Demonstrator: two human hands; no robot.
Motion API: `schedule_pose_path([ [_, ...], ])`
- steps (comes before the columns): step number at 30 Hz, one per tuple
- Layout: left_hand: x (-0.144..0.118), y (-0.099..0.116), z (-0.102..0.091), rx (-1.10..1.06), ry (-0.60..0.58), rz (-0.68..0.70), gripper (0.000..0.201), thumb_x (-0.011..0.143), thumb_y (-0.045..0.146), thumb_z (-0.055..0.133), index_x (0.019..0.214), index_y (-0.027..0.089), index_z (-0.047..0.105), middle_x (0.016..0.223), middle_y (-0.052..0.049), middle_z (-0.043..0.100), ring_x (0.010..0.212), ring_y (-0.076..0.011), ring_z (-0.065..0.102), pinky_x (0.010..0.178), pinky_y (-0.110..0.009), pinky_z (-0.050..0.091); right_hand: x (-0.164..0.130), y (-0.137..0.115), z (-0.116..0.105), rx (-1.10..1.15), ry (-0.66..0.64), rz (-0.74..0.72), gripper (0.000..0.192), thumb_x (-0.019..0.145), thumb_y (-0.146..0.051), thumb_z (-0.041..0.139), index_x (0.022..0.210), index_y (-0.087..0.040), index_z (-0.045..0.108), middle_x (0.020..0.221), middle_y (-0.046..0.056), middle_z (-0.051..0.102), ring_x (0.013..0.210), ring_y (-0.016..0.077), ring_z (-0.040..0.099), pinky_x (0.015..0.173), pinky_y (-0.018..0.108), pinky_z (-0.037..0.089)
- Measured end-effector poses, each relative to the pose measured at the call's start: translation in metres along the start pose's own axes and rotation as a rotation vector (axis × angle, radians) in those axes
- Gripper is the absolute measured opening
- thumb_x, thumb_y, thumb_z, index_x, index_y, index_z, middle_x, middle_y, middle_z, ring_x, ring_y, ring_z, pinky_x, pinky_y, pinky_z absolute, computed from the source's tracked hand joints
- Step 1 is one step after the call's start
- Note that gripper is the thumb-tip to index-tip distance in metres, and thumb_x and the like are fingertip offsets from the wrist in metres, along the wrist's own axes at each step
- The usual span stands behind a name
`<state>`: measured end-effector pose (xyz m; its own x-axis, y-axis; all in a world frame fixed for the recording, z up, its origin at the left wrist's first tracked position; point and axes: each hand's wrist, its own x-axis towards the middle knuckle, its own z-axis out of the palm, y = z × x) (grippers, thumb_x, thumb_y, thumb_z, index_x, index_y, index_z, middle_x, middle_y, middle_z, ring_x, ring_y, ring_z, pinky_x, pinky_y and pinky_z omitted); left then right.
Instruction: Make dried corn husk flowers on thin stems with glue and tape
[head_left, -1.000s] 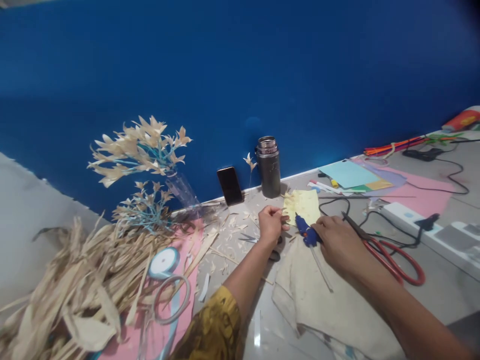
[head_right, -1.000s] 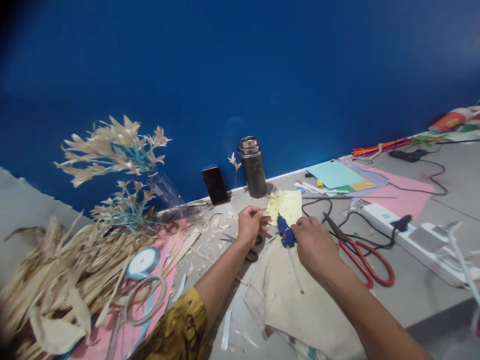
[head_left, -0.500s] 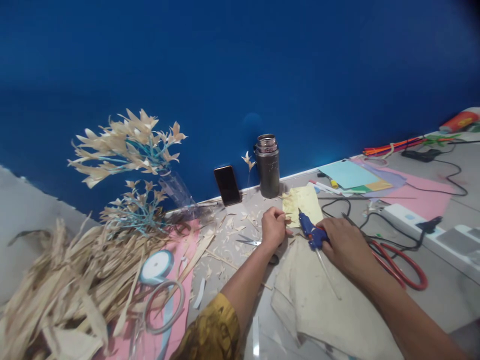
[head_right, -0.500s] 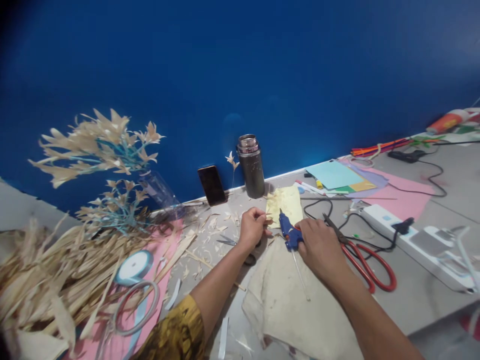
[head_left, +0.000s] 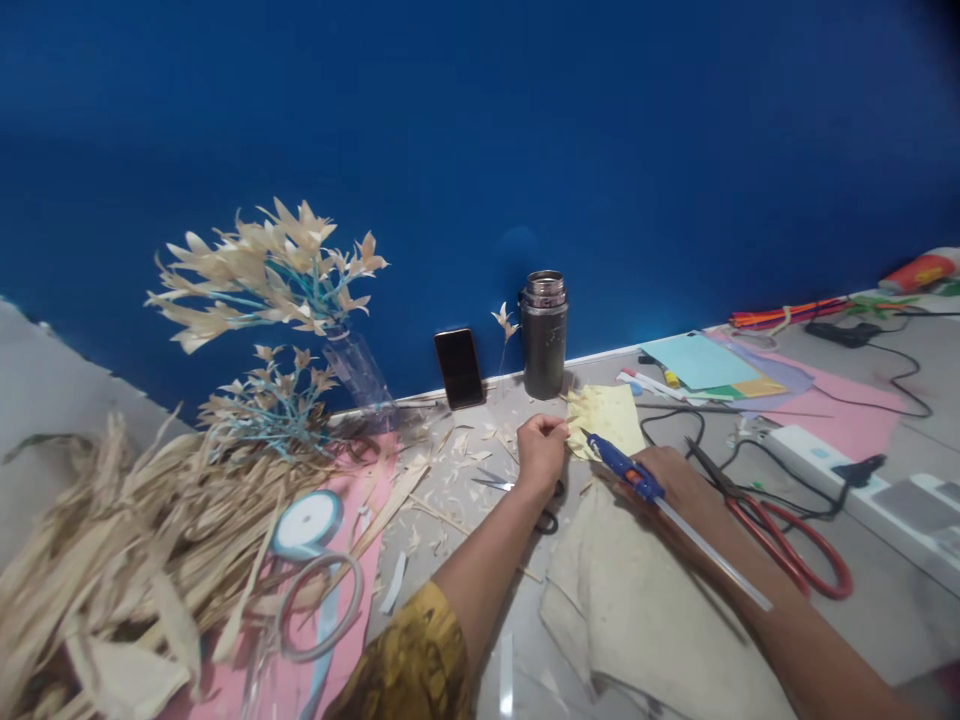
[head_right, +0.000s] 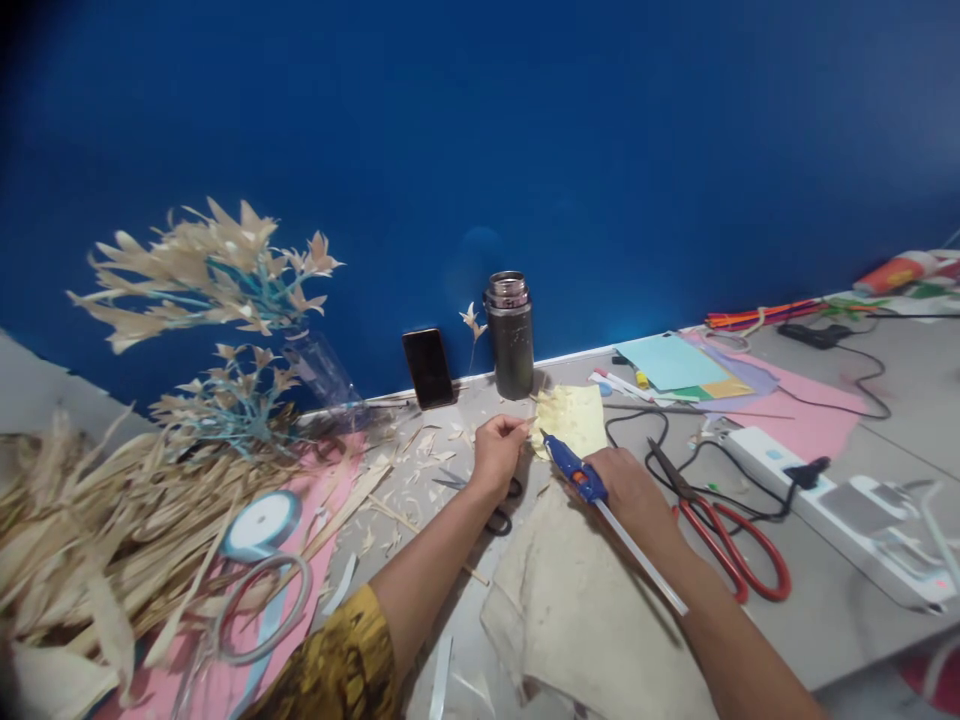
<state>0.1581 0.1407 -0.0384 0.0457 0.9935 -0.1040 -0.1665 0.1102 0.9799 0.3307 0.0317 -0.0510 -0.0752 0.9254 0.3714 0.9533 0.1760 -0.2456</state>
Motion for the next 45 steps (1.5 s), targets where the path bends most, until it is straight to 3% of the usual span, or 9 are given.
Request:
schedule_pose_path([
  [4, -0.002, -0.001, 0.001, -0.040, -0.028, -0.062, 0.014, 0.064, 0.021, 0.081, 0.065, 0.017, 0.067, 0.054, 0.002, 0.059, 0.052, -0.0116, 0.053, 0.051, -0.021, 0.039, 0.001, -0.007, -0.003, -0.026, -0.031, -0.008, 0.025, 0.098, -0.034, 0.052, 0.087, -0.019, 0.070, 0.088, 0.012, 0.072, 0.086, 0.0276, 0.064, 0.080, 0.037, 0.045],
  [8, -0.003, 0.001, 0.001, -0.077, -0.061, -0.136, 0.020, 0.064, 0.026, 0.082, 0.066, 0.016, 0.065, 0.046, 0.005, 0.051, 0.041, -0.0077, 0.042, 0.043, -0.019, 0.030, 0.002, -0.006, -0.003, -0.040, -0.048, -0.013, 0.019, 0.096, -0.029, 0.055, 0.089, -0.019, 0.071, 0.089, 0.012, 0.073, 0.087, 0.0273, 0.064, 0.080, 0.035, 0.044],
  [13, -0.004, 0.005, 0.001, -0.114, -0.083, -0.184, 0.024, 0.066, 0.029, 0.083, 0.068, 0.017, 0.062, 0.042, 0.007, 0.047, 0.035, -0.0052, 0.033, 0.039, -0.018, 0.023, -0.001, 0.001, 0.002, -0.072, -0.039, 0.044, 0.025, 0.096, -0.038, 0.056, 0.087, -0.019, 0.070, 0.088, 0.013, 0.072, 0.084, 0.0286, 0.064, 0.075, 0.036, 0.043],
  [18, -0.006, 0.005, 0.001, -0.125, -0.080, -0.162, 0.027, 0.067, 0.030, 0.084, 0.067, 0.017, 0.061, 0.041, 0.007, 0.046, 0.035, -0.0048, 0.033, 0.038, -0.018, 0.022, -0.002, 0.000, 0.002, -0.004, 0.031, 0.042, 0.037, 0.099, -0.050, 0.050, 0.084, -0.021, 0.069, 0.084, 0.012, 0.070, 0.083, 0.0277, 0.062, 0.073, 0.035, 0.043],
  [22, -0.008, 0.005, 0.002, -0.145, -0.084, -0.136, 0.027, 0.066, 0.031, 0.085, 0.069, 0.017, 0.061, 0.041, 0.008, 0.047, 0.035, -0.0050, 0.034, 0.038, -0.019, 0.024, 0.000, -0.003, 0.000, 0.030, -0.015, 0.007, 0.038, 0.099, -0.049, 0.050, 0.083, -0.020, 0.070, 0.086, 0.013, 0.072, 0.084, 0.0274, 0.064, 0.077, 0.035, 0.044],
  [29, -0.007, 0.005, 0.001, -0.180, -0.106, -0.103, 0.028, 0.064, 0.032, 0.084, 0.068, 0.017, 0.060, 0.040, 0.008, 0.047, 0.036, -0.0049, 0.033, 0.038, -0.018, 0.024, -0.006, -0.009, -0.008, 0.063, 0.061, 0.097, 0.050, 0.102, -0.059, 0.039, 0.083, -0.021, 0.066, 0.082, 0.011, 0.069, 0.077, 0.0252, 0.063, 0.068, 0.033, 0.042],
  [35, -0.007, 0.002, 0.000, -0.199, -0.143, -0.105, 0.030, 0.063, 0.035, 0.084, 0.072, 0.017, 0.062, 0.041, 0.008, 0.047, 0.035, -0.0048, 0.033, 0.038, -0.019, 0.022, -0.003, -0.016, -0.016, 0.127, 0.023, 0.115, 0.049, 0.097, -0.062, 0.046, 0.078, -0.022, 0.065, 0.077, 0.010, 0.069, 0.072, 0.0245, 0.063, 0.064, 0.033, 0.042],
  [45, -0.006, 0.001, -0.001, -0.224, -0.156, -0.114, 0.036, 0.063, 0.038, 0.088, 0.074, 0.016, 0.061, 0.042, 0.008, 0.048, 0.036, -0.0039, 0.032, 0.040, -0.018, 0.021, -0.006, -0.017, -0.020, 0.236, 0.068, 0.161, 0.050, 0.096, -0.064, 0.047, 0.079, -0.021, 0.068, 0.077, 0.009, 0.069, 0.069, 0.0238, 0.064, 0.061, 0.033, 0.044],
])
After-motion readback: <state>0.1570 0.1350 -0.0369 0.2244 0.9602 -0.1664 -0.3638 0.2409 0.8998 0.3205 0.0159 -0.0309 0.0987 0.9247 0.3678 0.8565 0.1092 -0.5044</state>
